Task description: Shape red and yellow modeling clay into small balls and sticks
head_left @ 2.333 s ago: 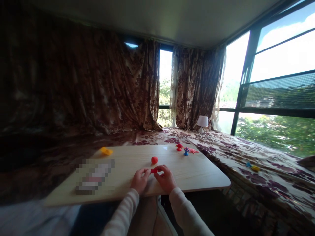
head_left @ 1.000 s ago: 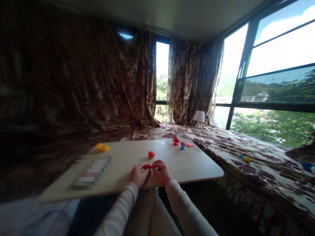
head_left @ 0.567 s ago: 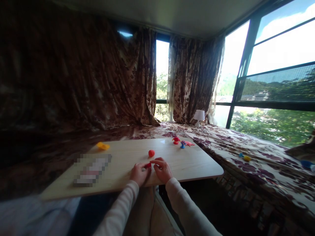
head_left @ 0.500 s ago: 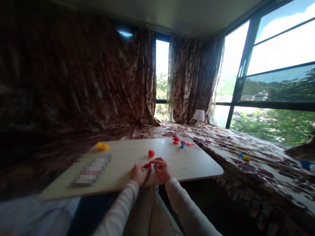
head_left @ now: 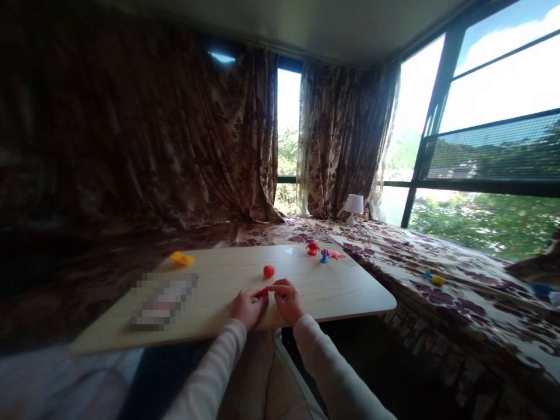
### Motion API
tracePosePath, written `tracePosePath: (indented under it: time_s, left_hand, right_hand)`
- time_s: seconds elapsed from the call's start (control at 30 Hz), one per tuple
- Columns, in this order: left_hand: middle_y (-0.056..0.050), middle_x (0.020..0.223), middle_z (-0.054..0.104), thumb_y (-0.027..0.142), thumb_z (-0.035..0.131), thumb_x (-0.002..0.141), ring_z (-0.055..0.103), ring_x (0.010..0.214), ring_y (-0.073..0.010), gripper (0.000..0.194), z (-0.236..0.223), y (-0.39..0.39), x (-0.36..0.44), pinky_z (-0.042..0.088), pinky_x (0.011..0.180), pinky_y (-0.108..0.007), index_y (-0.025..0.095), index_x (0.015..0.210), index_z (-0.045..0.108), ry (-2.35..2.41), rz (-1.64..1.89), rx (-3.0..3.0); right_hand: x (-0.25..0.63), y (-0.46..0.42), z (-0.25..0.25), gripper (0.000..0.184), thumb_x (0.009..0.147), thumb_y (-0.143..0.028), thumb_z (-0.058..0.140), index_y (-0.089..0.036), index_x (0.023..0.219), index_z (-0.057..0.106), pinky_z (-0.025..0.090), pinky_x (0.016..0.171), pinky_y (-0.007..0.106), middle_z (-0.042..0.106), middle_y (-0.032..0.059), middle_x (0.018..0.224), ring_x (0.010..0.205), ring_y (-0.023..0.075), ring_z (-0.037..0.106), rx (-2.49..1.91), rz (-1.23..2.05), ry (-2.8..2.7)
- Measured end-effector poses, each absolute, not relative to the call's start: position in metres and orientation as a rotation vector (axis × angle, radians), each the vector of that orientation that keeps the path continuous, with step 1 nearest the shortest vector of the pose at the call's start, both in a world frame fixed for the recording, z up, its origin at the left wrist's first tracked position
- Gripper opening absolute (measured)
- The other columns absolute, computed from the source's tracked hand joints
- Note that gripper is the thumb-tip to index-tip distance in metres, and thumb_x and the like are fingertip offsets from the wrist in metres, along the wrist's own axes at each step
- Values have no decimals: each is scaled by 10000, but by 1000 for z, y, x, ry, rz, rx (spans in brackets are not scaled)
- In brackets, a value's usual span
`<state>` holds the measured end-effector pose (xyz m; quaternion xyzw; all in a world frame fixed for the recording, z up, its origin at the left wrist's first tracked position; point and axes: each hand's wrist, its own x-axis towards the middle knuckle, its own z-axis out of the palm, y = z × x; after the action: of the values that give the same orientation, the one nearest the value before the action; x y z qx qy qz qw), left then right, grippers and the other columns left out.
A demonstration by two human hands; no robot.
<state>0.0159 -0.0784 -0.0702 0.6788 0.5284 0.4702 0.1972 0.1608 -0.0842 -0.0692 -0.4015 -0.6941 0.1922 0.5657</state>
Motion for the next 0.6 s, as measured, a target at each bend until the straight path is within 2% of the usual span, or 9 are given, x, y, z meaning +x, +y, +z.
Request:
tracePosePath:
  time_s: [0.2, 0.33, 0.6]
  left_hand:
    - [-83, 860, 725, 252, 623, 662, 639, 840, -216, 252, -68, -80, 16, 480, 803, -323, 152, 868, 728, 1471, 1286, 1904]
    - [-72, 855, 728, 263, 625, 660, 640, 844, -218, 239, -68, -80, 16, 483, 793, -307, 173, 853, 733, 1450, 1293, 1899]
    - [-67, 829, 727, 288, 639, 637, 635, 821, -217, 238, -68, -80, 16, 483, 790, -309, 180, 825, 738, 1427, 1297, 1864]
  right_hand:
    - [161, -87, -66, 427, 671, -35, 404, -225, 856, 739, 475, 798, 276, 630, 41, 896, 869, 162, 600, -919, 465, -1629]
    - [160, -88, -66, 437, 665, -20, 397, -242, 815, 742, 475, 787, 269, 630, 29, 873, 848, 150, 601, -902, 463, -1644]
    - [160, -83, -72, 464, 686, -13, 376, -248, 856, 738, 459, 833, 281, 628, 35, 889, 887, 149, 585, -873, 448, -1683]
